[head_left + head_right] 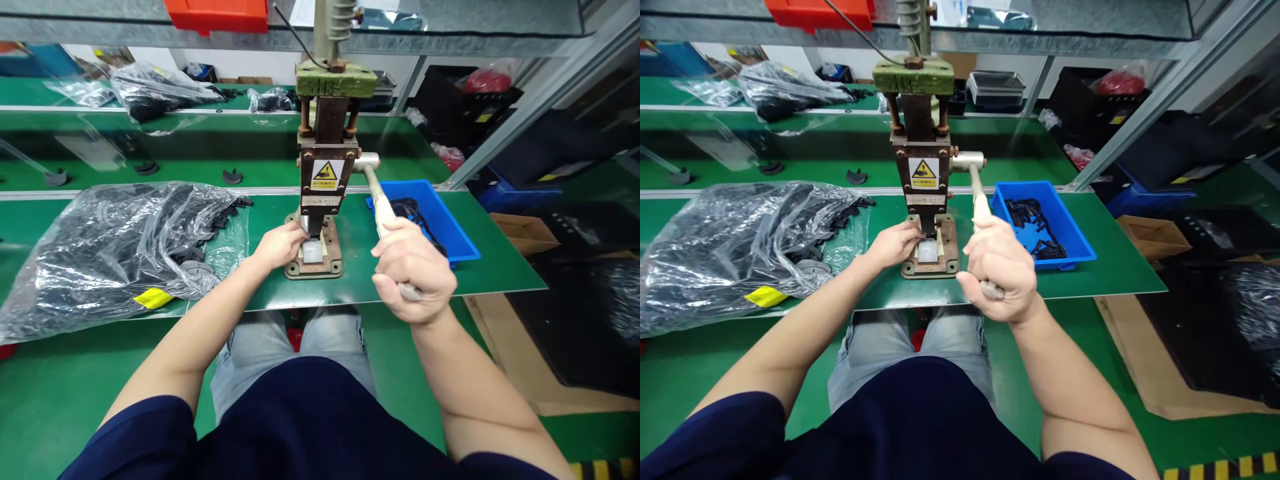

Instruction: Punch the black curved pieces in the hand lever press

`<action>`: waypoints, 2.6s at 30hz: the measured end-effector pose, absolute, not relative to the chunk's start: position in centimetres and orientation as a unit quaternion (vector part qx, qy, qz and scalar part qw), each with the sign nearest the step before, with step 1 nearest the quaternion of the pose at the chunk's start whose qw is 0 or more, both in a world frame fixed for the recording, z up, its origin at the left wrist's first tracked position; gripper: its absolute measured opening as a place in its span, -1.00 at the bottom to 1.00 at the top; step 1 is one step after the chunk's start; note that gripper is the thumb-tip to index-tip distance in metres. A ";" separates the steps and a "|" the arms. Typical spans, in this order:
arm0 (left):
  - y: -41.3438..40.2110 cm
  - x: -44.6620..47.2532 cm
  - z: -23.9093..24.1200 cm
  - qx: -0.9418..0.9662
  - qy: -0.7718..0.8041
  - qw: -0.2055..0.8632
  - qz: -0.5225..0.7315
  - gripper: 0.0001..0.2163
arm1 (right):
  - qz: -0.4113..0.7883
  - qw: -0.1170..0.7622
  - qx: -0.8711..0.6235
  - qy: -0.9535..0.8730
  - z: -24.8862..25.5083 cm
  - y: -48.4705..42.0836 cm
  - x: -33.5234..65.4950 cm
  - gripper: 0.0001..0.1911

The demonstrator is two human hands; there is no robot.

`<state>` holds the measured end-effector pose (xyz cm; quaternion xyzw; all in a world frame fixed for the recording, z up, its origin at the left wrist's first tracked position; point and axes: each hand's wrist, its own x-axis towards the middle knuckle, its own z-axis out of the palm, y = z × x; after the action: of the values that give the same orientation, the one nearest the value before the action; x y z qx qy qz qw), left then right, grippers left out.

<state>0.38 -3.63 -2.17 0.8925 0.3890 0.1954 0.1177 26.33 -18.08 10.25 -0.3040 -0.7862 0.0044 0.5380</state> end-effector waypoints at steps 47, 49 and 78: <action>-1.9 2.0 -0.2 0.568 0.536 0.582 0.227 -0.67 | -0.031 0.634 -0.282 -0.719 5.3 -17.2 25.3 -0.81; -1.7 2.1 -0.1 0.575 0.546 0.572 0.208 -0.67 | -0.040 0.635 -0.296 -0.713 5.1 -17.2 25.2 -0.79; 5.7 -12.8 -1.3 0.746 0.655 0.039 0.118 -0.77 | -0.034 0.652 -0.264 -0.710 5.5 -16.4 25.8 -0.69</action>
<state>-12.76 5.67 -1.29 0.7456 0.6546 0.1182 0.0394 25.82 -16.40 5.54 -0.2640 -0.7098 -0.0339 0.6521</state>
